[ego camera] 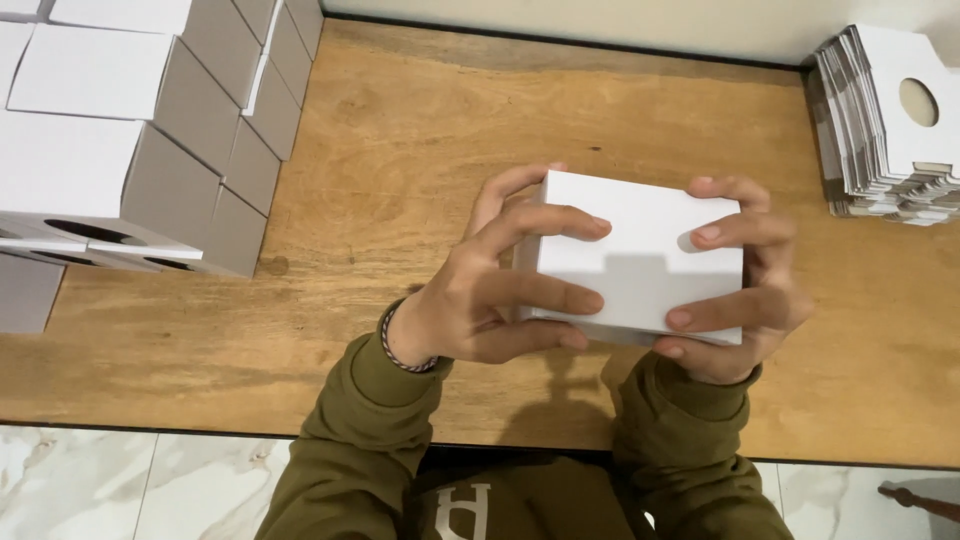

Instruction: Folding flat cardboard cutouts into three-dimensional boxes and stacking them on a table.

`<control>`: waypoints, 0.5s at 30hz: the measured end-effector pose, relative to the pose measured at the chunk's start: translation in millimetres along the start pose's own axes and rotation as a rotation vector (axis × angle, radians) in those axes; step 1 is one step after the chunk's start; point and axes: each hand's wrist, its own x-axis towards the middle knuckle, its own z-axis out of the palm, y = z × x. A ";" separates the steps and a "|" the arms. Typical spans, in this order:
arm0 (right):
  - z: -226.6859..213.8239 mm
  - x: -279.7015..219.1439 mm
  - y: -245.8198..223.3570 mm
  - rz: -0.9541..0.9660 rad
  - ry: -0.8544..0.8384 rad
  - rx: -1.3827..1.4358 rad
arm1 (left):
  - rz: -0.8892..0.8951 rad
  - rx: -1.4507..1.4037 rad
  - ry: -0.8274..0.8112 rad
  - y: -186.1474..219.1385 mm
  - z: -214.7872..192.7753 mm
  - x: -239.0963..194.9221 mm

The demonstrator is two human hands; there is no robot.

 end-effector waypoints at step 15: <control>38.4 -0.7 -7.1 0.366 0.235 0.060 | 0.004 -0.105 0.451 14.7 17.5 -9.2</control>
